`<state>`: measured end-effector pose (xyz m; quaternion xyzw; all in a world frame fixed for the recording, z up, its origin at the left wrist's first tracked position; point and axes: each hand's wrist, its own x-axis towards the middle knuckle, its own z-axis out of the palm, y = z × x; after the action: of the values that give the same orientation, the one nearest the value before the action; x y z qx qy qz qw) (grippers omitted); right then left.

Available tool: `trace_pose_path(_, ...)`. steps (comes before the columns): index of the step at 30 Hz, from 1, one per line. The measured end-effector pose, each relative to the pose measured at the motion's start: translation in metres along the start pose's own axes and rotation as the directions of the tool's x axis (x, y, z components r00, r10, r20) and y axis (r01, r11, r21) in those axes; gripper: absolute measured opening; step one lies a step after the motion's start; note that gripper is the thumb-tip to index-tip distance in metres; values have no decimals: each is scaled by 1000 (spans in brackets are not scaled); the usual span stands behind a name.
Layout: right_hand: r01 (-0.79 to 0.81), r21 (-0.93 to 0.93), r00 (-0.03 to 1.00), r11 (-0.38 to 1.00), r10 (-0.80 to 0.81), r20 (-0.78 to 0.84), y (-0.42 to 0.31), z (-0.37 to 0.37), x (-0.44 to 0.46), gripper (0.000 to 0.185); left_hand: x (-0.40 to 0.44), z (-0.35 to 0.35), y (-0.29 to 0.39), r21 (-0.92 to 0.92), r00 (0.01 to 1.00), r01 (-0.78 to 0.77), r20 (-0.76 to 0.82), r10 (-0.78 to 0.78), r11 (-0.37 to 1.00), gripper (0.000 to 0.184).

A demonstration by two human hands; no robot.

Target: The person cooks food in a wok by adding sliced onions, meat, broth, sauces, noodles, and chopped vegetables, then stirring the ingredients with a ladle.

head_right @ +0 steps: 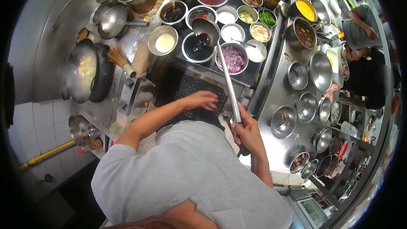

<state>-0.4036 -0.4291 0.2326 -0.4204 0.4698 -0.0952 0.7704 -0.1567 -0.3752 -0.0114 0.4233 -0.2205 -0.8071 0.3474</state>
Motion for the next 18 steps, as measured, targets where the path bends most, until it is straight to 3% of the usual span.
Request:
trace_pose_path(5,15,-18,1000,1000,-15,18,-3,-5,1,79,-87,-73,-45,-23,935,-53,-352,41,998,42)
trace_pose_path(6,17,-16,1000,1000,-17,21,-4,-5,2,80,-98,-81,-54,-26,933,-59,-356,46,998,42)
trace_pose_path(8,19,-25,1000,1000,-18,24,-6,-2,3,80,-118,-91,-70,11,855,-24,-518,26,1000,37)
trace_pose_path(12,24,-52,1000,998,-24,-1,-5,10,3,79,-141,-101,-96,30,808,23,-589,0,999,31)
trace_pose_path(18,23,-45,998,999,-26,-65,0,34,-1,77,-170,-130,-141,308,718,126,-685,128,943,24)
